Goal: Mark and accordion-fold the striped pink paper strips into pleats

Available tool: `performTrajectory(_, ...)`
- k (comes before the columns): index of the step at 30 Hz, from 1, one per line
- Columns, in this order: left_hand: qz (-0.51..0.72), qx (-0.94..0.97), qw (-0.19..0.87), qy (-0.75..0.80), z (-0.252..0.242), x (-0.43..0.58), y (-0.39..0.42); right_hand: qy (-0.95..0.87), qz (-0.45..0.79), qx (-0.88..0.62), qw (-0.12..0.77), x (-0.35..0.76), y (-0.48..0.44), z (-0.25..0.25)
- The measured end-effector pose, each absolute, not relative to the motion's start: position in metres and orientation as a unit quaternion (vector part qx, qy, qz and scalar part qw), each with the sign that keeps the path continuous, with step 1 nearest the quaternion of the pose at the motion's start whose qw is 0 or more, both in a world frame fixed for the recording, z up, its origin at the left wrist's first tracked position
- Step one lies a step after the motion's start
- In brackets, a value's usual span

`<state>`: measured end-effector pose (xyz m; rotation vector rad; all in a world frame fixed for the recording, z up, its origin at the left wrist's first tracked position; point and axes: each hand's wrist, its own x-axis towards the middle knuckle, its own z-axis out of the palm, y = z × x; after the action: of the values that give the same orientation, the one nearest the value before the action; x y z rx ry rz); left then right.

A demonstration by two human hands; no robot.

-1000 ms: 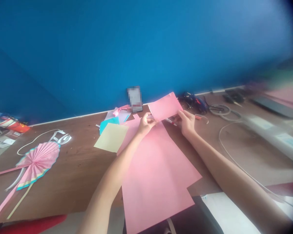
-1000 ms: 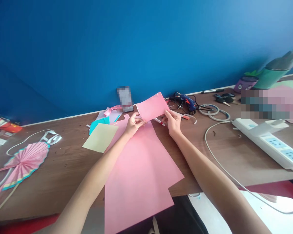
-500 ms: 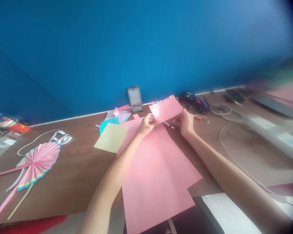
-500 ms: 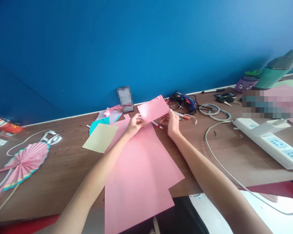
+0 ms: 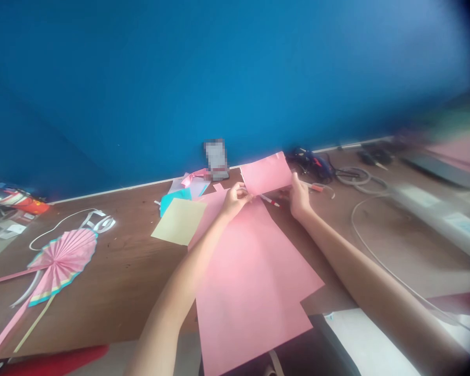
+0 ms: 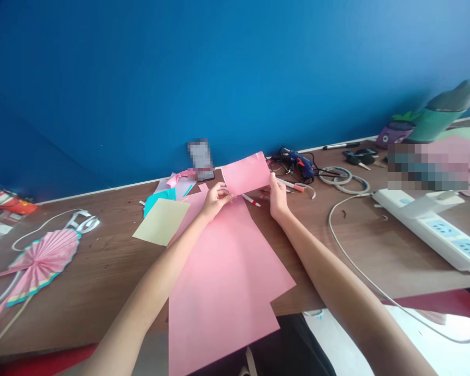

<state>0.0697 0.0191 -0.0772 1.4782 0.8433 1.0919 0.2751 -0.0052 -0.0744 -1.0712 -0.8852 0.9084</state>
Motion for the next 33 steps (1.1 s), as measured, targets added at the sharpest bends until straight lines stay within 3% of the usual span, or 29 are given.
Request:
performTrajectory(4,0.478,0.578,0.571,0.335,-0.076,0.067,0.023,-0.444,0.417,-0.469,0.64,0.273,-0.006,-0.076)
performTrajectory(12,0.535,0.399,0.673,0.318,-0.077,0.055,0.033,-0.393,0.417,-0.471,0.67,0.274,-0.004,-0.075)
performTrajectory(33,0.591,0.358,0.629,0.357,-0.08,0.058,0.035,-0.402,0.417,-0.486,0.654,0.275,0.0,-0.083)
